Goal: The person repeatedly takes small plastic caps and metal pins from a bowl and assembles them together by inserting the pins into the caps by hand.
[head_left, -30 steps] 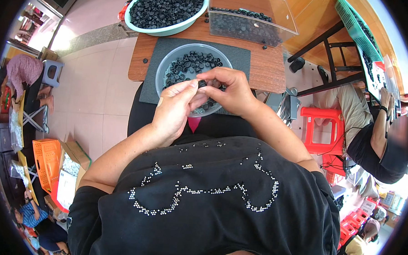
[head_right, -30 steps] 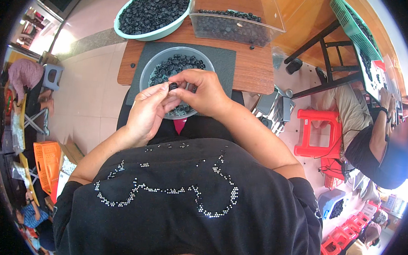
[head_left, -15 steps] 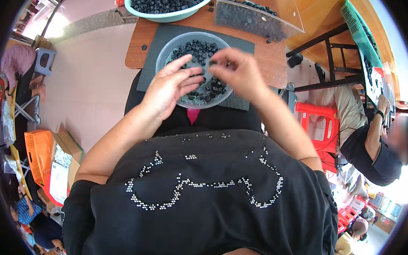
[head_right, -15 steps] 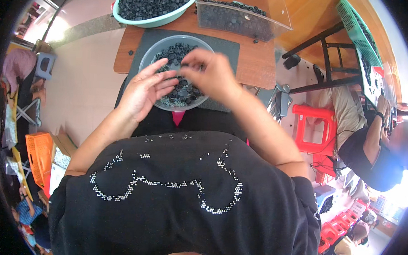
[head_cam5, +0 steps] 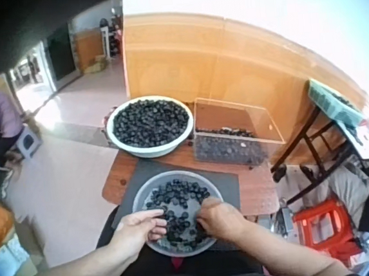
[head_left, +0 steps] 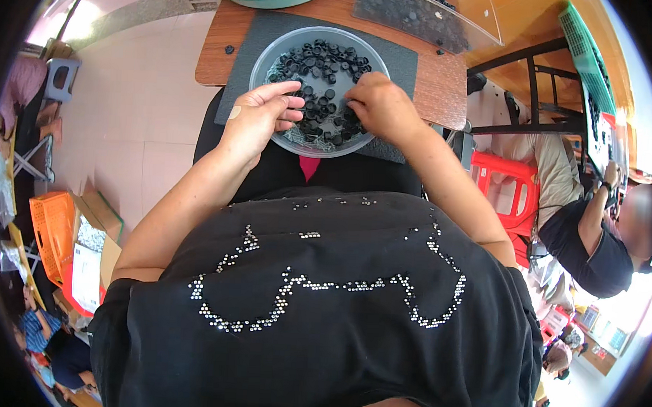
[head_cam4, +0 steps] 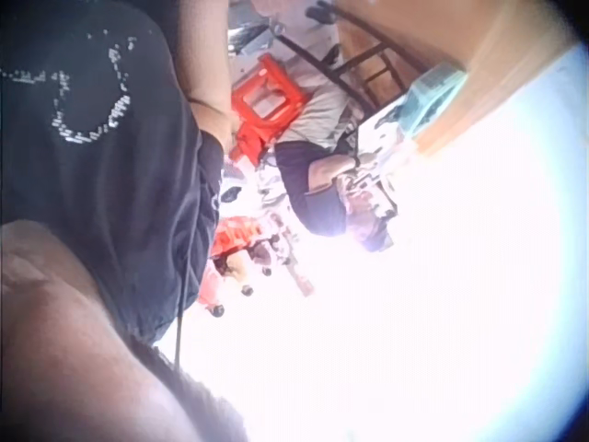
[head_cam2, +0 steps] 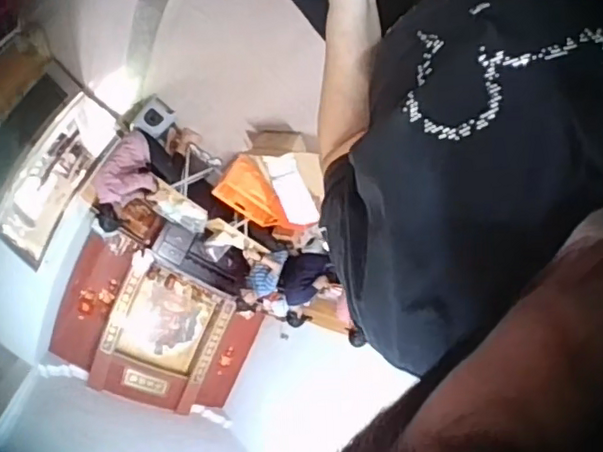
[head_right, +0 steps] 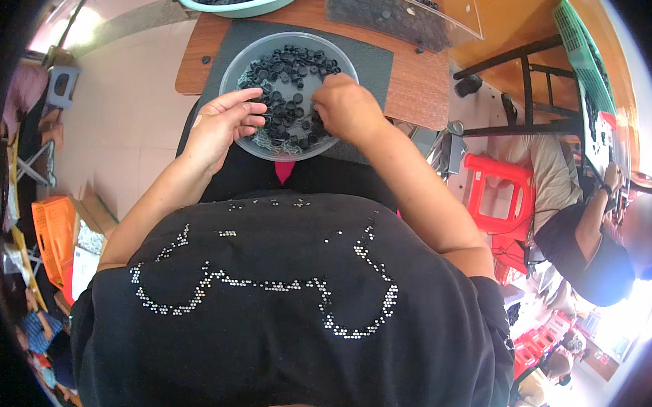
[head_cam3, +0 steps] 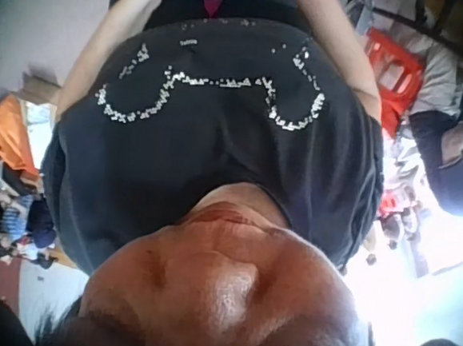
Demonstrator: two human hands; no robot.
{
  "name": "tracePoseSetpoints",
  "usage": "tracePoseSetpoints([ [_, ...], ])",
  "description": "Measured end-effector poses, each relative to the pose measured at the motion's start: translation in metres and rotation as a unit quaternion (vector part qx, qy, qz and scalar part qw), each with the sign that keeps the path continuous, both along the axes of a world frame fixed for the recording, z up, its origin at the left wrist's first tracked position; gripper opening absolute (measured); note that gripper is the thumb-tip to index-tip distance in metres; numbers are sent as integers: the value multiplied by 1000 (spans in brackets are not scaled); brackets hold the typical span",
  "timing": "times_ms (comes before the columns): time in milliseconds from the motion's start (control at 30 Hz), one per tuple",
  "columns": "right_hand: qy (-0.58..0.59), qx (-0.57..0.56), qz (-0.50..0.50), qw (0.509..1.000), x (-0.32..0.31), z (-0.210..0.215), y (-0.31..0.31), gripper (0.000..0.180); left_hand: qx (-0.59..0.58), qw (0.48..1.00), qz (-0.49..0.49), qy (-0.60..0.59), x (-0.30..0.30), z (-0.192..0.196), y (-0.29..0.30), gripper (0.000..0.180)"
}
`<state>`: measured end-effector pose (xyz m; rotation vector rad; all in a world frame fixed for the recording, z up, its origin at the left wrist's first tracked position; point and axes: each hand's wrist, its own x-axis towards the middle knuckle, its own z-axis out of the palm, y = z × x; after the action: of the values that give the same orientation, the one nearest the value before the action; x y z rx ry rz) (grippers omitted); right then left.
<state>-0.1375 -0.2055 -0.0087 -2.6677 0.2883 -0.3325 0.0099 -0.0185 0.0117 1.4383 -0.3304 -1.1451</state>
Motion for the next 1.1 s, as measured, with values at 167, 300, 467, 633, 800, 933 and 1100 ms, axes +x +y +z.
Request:
tracePoseSetpoints([
  [167,97,-58,-14,994,3,-1,9,10,5,988,-50,-147,-5,-13,-14,28],
  [300,74,-75,-12,994,0,-5,9,10,8,966,-101,-238,-7,-20,-19,26],
  [467,-34,196,-59,978,5,12,32,12,10,996,-83,26,-12,-10,-23,25],
  [633,-78,392,-59,915,11,16,35,12,-61,966,-53,245,-4,-19,-23,24],
  [800,16,158,-54,986,6,6,9,12,-54,978,-27,202,2,-15,-19,25],
  [933,93,-17,6,995,7,-4,18,11,-57,983,-5,177,4,-16,-18,25],
  [1100,127,-34,14,991,7,0,24,11,-54,986,17,156,5,-17,-16,24],
])
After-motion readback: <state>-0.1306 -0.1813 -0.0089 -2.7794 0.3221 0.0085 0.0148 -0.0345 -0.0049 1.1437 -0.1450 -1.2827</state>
